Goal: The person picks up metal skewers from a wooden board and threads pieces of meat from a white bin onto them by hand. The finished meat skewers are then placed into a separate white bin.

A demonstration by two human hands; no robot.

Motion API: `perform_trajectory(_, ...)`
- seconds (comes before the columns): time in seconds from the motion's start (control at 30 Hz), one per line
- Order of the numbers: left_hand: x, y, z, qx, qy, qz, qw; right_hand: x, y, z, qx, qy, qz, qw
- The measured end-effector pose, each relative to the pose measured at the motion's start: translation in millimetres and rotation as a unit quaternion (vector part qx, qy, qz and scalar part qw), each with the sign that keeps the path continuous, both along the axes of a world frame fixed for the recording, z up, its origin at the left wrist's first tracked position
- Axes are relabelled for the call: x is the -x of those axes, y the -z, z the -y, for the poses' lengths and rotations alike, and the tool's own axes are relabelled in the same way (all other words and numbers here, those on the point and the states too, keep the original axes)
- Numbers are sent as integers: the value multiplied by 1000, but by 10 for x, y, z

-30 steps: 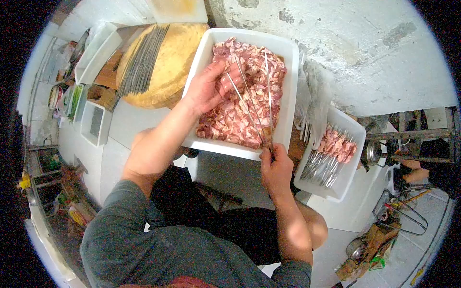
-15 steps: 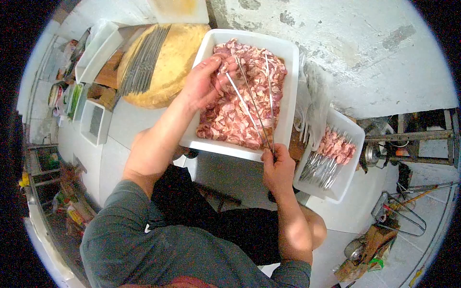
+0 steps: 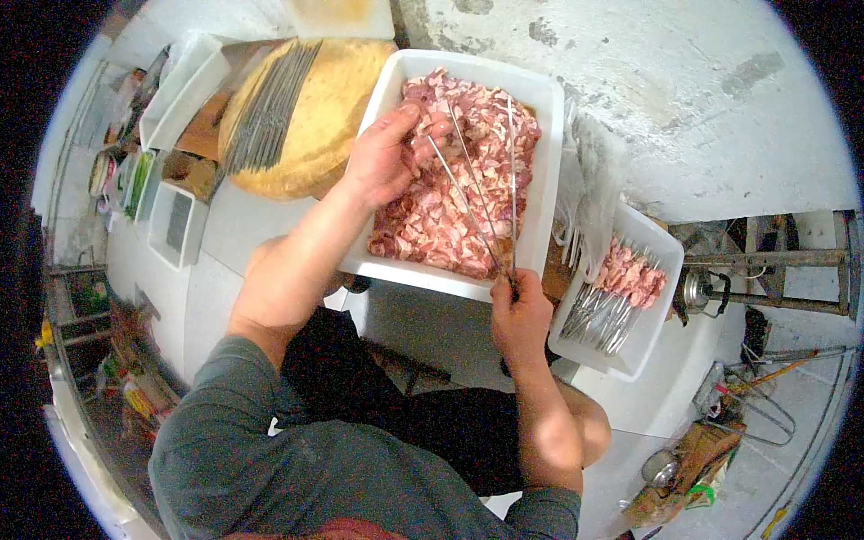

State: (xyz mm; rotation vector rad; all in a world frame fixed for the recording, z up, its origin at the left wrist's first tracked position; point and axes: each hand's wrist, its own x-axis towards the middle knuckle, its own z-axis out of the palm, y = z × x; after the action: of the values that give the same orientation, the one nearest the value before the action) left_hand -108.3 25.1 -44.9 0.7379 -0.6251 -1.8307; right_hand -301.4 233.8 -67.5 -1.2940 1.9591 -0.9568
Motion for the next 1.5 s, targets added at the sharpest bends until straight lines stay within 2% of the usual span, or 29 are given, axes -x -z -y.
perform_trajectory(0.2,115,-25,-109,-42,-16,30,999,-83,-49,55,7,1,7,1000)
perform_trajectory(0.4,148,-15,-228,-71,50,58,995,-136,-109,142,-1,-13,7,1000)
perform_trajectory(0.53,213,75,-299,-42,75,80,993,-137,-192,186,-24,-26,45,998)
perform_trajectory(0.63,198,27,-304,-47,113,123,985,-73,-67,196,-58,-26,140,988)
perform_trajectory(0.73,200,106,-256,-9,152,112,982,8,-54,223,-72,-9,220,973)
perform_trajectory(0.77,205,105,-245,-1,160,108,981,24,-53,224,-51,-1,205,977)
perform_trajectory(0.9,177,189,-136,25,149,217,964,137,-49,213,10,28,181,983)
perform_trajectory(0.93,146,327,-53,79,183,299,933,175,-50,205,20,36,184,982)
perform_trajectory(0.97,134,476,-46,156,217,403,876,200,-65,195,16,43,206,977)
perform_trajectory(1.0,149,483,-92,230,245,497,800,225,-94,185,11,50,228,972)
perform_trajectory(1.07,230,533,-223,367,280,643,612,269,-164,171,-2,56,244,968)
perform_trajectory(1.1,264,455,-307,390,303,666,559,289,-198,150,-11,58,239,969)
perform_trajectory(1.17,256,734,-313,432,274,676,531,308,-197,96,-9,62,237,969)
perform_trajectory(1.27,215,819,-290,464,236,700,488,337,-161,23,9,65,235,970)
perform_trajectory(1.37,217,891,-199,377,265,721,517,393,-176,-21,6,60,221,973)
perform_trajectory(1.5,217,634,-86,280,233,711,601,454,-163,-51,29,62,216,974)
